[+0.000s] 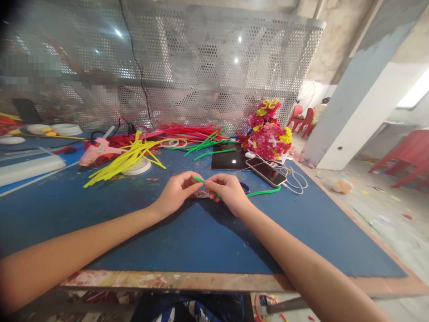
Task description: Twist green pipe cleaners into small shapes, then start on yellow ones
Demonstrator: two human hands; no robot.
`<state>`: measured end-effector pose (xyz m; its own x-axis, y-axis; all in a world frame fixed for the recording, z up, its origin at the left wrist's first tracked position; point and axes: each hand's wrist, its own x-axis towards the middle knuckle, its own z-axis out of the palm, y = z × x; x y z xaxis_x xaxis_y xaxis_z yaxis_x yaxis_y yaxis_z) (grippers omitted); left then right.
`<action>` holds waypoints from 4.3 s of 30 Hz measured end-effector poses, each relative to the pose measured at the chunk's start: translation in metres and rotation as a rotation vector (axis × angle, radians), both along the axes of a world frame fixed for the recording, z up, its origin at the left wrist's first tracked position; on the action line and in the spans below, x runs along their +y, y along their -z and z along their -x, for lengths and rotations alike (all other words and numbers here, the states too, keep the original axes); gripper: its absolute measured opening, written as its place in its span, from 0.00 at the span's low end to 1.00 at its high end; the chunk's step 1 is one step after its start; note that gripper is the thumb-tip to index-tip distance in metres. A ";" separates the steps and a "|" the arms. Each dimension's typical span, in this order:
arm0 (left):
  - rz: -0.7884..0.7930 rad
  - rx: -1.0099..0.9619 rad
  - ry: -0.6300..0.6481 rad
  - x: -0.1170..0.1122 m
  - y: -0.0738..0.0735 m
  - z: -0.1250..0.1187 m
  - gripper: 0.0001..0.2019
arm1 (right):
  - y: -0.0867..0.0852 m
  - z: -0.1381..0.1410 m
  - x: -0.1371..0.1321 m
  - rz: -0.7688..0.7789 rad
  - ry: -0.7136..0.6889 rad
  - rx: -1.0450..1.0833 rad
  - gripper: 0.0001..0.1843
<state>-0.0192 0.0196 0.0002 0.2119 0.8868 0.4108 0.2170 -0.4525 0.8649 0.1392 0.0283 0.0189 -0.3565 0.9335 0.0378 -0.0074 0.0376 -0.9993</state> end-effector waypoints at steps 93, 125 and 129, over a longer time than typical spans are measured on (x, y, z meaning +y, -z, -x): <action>-0.113 0.547 -0.020 -0.007 -0.026 0.013 0.06 | -0.006 -0.003 -0.013 -0.970 -0.022 -0.541 0.08; 0.107 0.127 0.095 0.005 -0.021 0.016 0.13 | -0.009 0.000 -0.008 -0.309 0.087 -0.122 0.12; -0.116 0.383 0.000 0.000 -0.023 0.018 0.08 | -0.003 0.002 -0.009 -0.414 0.059 -0.263 0.11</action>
